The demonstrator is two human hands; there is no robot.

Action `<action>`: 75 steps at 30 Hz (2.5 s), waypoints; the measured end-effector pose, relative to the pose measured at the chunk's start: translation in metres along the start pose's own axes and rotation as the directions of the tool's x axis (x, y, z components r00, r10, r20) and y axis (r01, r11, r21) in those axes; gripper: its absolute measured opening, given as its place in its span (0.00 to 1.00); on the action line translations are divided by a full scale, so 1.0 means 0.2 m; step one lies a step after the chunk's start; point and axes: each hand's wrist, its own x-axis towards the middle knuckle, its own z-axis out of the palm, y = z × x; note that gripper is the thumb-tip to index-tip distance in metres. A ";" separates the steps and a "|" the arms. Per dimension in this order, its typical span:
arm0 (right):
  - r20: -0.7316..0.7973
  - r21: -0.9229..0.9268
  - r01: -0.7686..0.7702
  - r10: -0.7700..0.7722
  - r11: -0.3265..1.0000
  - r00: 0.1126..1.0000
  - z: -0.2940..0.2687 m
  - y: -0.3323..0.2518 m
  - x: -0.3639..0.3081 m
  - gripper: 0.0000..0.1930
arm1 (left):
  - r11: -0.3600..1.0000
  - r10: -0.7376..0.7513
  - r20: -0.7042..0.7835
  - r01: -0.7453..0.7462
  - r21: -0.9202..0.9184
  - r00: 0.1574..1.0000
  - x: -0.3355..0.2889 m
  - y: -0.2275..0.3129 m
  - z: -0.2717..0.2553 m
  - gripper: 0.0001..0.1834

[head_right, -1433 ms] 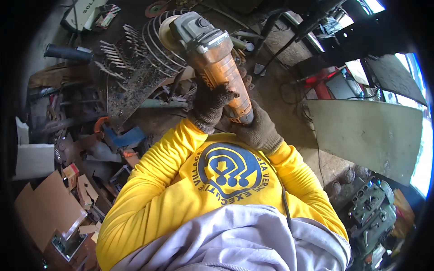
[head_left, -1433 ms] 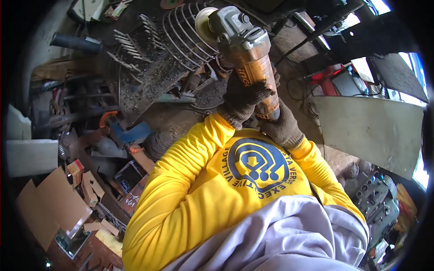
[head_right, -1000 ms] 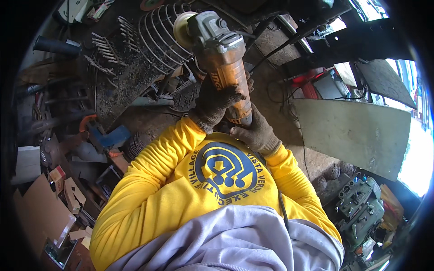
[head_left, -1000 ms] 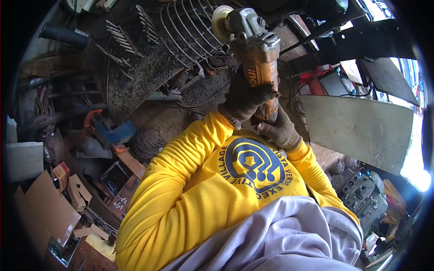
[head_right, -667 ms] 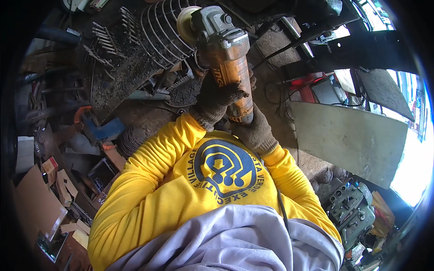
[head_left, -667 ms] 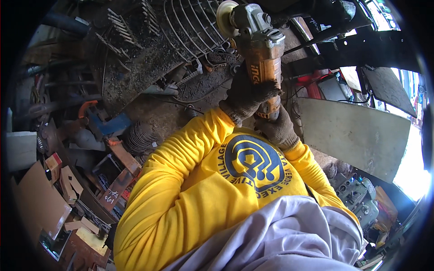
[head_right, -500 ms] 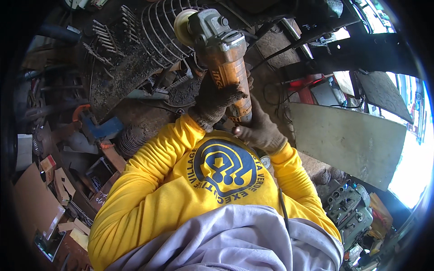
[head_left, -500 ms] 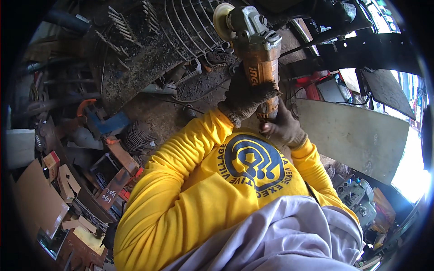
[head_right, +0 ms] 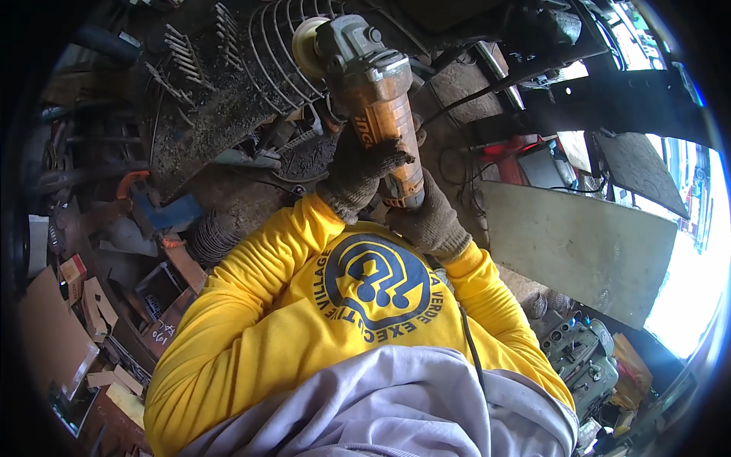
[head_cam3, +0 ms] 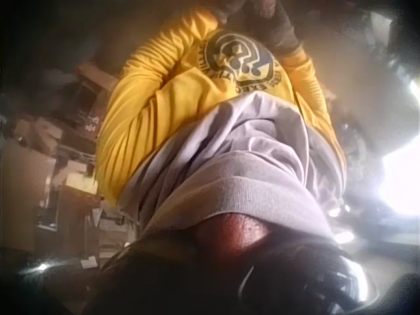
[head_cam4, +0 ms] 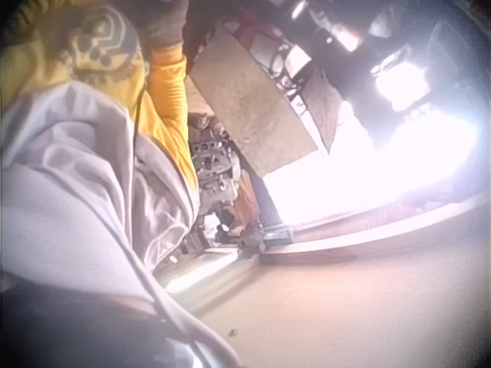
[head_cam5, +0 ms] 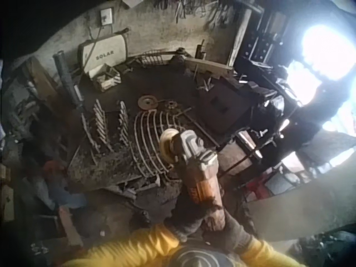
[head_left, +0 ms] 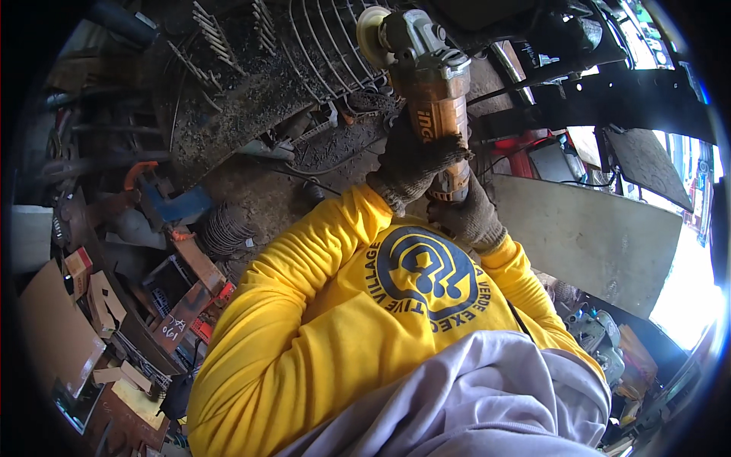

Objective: The person hammers a metal grill structure with a hammer and then uses an angle grinder on the metal while holding the grill with a gloved hand.

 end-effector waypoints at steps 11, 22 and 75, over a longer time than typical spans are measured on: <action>-0.110 -0.071 -0.092 0.084 0.993 0.990 0.05 -0.07 -0.03 0.37 | 1.000 -0.003 0.012 0.003 0.010 1.000 0.00 -0.04 -0.02 0.38; -0.202 0.450 0.434 -0.385 0.780 0.901 -0.14 -0.13 0.13 0.56 | 0.998 0.017 -0.001 -0.017 0.064 1.000 0.03 -0.04 0.00 0.45; -0.385 0.313 0.344 -0.213 0.885 0.898 -0.21 0.16 0.21 0.34 | 0.911 -0.135 -0.543 0.319 0.261 0.829 0.92 0.96 -0.92 0.20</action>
